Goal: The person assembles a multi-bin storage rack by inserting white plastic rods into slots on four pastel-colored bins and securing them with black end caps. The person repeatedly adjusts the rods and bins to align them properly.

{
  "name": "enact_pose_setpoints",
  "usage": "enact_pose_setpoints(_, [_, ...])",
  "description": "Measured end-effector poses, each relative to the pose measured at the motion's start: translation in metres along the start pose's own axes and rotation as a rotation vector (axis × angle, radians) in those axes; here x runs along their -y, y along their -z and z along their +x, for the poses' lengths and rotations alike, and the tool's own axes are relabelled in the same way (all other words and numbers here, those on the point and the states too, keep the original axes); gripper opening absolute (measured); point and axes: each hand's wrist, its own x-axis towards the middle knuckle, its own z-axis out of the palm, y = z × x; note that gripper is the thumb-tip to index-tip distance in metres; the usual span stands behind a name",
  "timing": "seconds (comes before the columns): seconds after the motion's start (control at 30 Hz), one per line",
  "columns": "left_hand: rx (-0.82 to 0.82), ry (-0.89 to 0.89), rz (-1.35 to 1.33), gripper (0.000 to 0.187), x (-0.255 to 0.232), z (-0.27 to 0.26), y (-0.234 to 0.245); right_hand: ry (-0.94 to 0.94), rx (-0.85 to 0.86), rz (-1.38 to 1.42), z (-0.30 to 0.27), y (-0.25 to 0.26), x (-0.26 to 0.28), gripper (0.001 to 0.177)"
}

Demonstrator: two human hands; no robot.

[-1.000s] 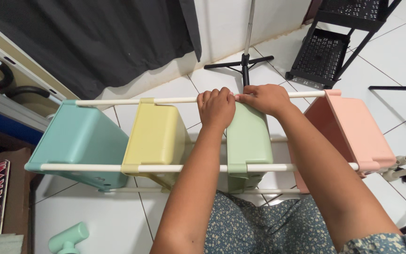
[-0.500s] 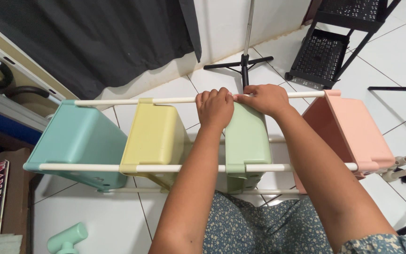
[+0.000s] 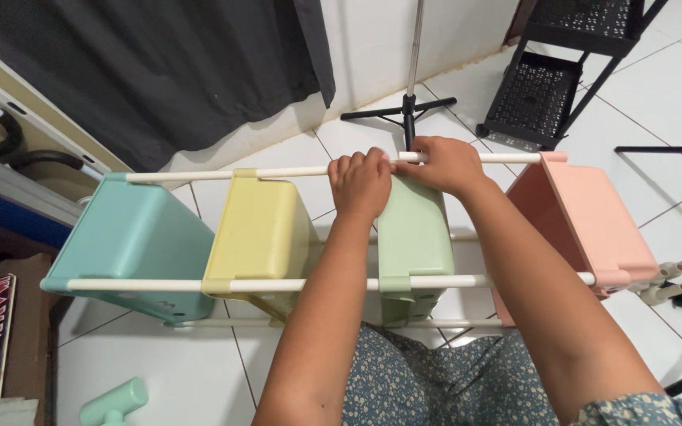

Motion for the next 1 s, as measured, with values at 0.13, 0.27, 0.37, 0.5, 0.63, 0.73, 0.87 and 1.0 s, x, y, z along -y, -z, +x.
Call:
enact_pose_setpoints(0.13, [-0.027, -0.066, -0.087, 0.029, -0.006, -0.004, 0.008, 0.060, 0.018, 0.166, 0.002, -0.003, -0.013, 0.051])
enact_pose_setpoints(0.27, [-0.056, -0.078, -0.115, 0.026, -0.005, -0.002, 0.009, 0.225, -0.045, 0.285, 0.012, -0.007, -0.036, 0.039])
enact_pose_setpoints(0.37, [-0.068, -0.073, -0.120, 0.024, -0.003, -0.002, 0.006, 0.292, -0.183, 0.097, 0.006, 0.004, -0.060, 0.033])
enact_pose_setpoints(0.5, [-0.078, -0.067, -0.095, 0.023, -0.001, -0.003, 0.001, 0.065, -0.173, -0.132, -0.017, 0.049, -0.108, 0.043])
enact_pose_setpoints(0.63, [-0.092, -0.079, -0.085, 0.022, -0.002, -0.004, 0.001, -0.216, -0.017, -0.315, -0.053, 0.074, -0.149, 0.065])
enact_pose_setpoints(0.73, [-0.049, -0.064, -0.078, 0.023, -0.003, -0.005, 0.002, -0.361, 0.128, -0.129, -0.070, 0.070, -0.165, 0.078])
enact_pose_setpoints(0.87, [-0.030, -0.060, -0.064, 0.023, -0.002, -0.002, 0.001, -0.315, 0.029, -0.032, -0.086, 0.053, -0.173, 0.074])
enact_pose_setpoints(1.0, [-0.011, -0.057, -0.074, 0.023, 0.000, -0.005, -0.002, -0.279, -0.058, -0.052, -0.094, 0.046, -0.175, 0.070])
